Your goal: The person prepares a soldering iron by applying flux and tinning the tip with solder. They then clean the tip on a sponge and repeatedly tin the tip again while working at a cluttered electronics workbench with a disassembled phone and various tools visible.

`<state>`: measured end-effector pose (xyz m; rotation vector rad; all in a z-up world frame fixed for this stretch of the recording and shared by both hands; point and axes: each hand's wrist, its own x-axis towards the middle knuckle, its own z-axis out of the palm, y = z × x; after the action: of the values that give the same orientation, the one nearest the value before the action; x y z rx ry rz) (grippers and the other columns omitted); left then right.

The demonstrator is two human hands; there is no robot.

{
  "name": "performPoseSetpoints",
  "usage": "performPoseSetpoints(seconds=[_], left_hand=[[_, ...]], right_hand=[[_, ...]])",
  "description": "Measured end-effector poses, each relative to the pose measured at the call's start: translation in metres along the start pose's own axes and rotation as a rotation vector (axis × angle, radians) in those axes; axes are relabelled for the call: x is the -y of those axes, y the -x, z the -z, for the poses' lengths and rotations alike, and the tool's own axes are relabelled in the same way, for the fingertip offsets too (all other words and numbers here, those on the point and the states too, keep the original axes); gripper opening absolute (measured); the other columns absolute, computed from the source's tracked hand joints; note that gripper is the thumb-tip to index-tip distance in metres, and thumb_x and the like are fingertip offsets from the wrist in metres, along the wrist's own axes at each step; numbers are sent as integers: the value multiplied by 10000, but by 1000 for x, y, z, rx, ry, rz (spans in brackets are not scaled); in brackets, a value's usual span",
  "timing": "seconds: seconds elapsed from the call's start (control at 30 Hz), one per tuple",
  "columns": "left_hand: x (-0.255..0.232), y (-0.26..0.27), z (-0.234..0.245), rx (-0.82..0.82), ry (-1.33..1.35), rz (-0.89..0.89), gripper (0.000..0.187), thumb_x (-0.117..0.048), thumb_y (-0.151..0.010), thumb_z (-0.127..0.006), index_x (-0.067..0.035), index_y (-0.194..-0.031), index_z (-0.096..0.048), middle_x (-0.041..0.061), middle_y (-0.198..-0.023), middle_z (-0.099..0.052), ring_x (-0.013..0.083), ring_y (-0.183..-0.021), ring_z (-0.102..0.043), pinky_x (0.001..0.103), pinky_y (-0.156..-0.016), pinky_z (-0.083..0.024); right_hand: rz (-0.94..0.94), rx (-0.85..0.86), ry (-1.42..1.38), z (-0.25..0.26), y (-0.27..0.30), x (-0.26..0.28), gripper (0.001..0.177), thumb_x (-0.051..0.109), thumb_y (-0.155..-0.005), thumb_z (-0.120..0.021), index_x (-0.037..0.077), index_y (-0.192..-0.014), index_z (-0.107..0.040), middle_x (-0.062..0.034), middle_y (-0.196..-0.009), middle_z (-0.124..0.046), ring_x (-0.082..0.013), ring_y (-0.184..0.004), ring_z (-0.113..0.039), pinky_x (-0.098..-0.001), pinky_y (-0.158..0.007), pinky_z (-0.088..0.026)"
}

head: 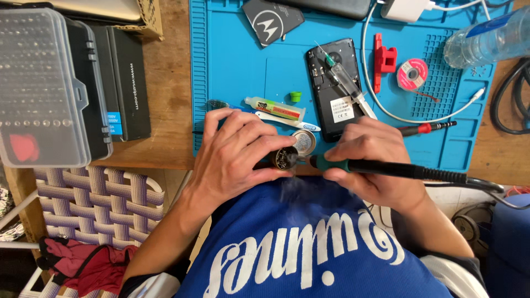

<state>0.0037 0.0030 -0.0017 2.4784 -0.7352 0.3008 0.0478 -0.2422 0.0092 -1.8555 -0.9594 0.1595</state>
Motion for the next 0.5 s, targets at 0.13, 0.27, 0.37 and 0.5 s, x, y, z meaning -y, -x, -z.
performPoseSetpoints(seconds=[0.13,0.27,0.37,0.5], left_hand=[[-1,-2,1,-11,22,-8,402,-508,-847,-748,-183,-1073,-681,-13,-975,-619,229,-950,-574,421,-889,-352],[-2,-1,2,-23,16,-4,379,-514,-864,-698,-194,-1067,-679,-11,-960,-627,227,-936,-575,414,-873,-356],[-2,0,0,-28,19,2,380,-517,-858,-695,-194,-1055,-676,-9,-959,-633,230,-936,-577,417,-871,-353],[-2,0,0,-39,23,18,398,-517,-842,-719,-175,-1040,-674,-7,-961,-644,229,-950,-578,414,-872,-345]], right_hand=[[19,-24,22,5,-2,8,248,321,-903,-546,73,-890,-540,-41,-667,-537,-222,-535,-451,-356,-601,-322],[66,-24,87,3,-4,9,219,312,-901,-576,95,-919,-549,-25,-657,-529,-211,-538,-458,-352,-594,-314],[86,-36,136,6,-1,10,225,322,-908,-560,98,-928,-545,-24,-663,-537,-209,-533,-458,-352,-586,-315],[93,-35,92,-1,-4,5,201,281,-918,-566,84,-933,-527,-39,-685,-542,-222,-555,-480,-360,-594,-347]])
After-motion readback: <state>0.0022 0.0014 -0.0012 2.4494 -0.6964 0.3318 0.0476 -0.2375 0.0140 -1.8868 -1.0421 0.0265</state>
